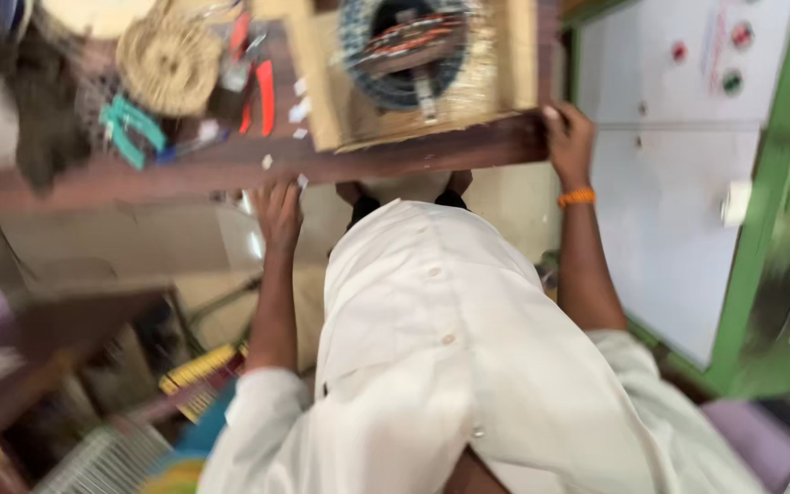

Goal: The person works on an electric motor stator, repeatedly cutting small white insulating pieces with scissors and inserting them into the stator slots. They use a green screwdriver to adjust the copper windings and secure the inserted pieces. The work continues across multiple slots in a repetitive sequence.

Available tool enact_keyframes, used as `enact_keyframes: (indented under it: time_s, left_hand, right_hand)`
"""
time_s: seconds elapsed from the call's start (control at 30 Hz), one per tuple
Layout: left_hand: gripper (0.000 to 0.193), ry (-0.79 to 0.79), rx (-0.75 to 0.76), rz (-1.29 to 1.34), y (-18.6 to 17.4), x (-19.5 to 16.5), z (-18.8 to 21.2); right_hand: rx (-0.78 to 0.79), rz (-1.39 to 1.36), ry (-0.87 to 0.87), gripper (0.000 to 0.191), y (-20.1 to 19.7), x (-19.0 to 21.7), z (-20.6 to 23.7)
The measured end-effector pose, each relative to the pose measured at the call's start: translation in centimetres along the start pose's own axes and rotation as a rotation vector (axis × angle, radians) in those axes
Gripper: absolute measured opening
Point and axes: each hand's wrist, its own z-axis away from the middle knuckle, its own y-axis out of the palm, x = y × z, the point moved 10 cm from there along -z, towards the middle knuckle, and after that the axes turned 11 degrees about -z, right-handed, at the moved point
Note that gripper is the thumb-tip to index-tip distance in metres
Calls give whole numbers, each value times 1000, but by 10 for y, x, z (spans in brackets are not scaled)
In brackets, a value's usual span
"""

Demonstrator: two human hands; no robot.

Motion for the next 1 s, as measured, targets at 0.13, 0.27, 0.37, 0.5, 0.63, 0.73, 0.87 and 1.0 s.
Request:
enact_keyframes:
  time_s: [0.13, 0.27, 0.37, 0.5, 0.63, 0.73, 0.87, 1.0]
  left_hand:
    - [10, -283, -148, 314, -18, 22, -13]
    - [20, -754, -285, 880, -15, 60, -27]
    - [27, -833, -334, 1130, -21, 66, -53]
    - [11, -837, -316, 1380, -26, 56, -82]
    - [16, -738, -298, 1399, -38, 28, -96]
    - [25, -752, -212, 1324, -39, -7, -103]
    - [19, -613, -63, 1302, -62, -67, -128]
    - [16, -544, 57, 1194, -86, -118, -153]
  right_hand:
    - [-43, -44, 48, 19, 8, 7, -16]
    - [-156, 139, -85, 17, 17, 34, -36]
    - [-135, 230, -76, 24, 31, 23, -39]
    - [-134, 319, -7, 29, 26, -8, -18]
    - [-101, 399, -29, 46, 11, -11, 38]
    - [54, 467, 346, 64, 1, -50, 79]
    - [39, -176, 845, 87, 2, -106, 116]
    - [99, -728, 811, 67, 3, -84, 112]
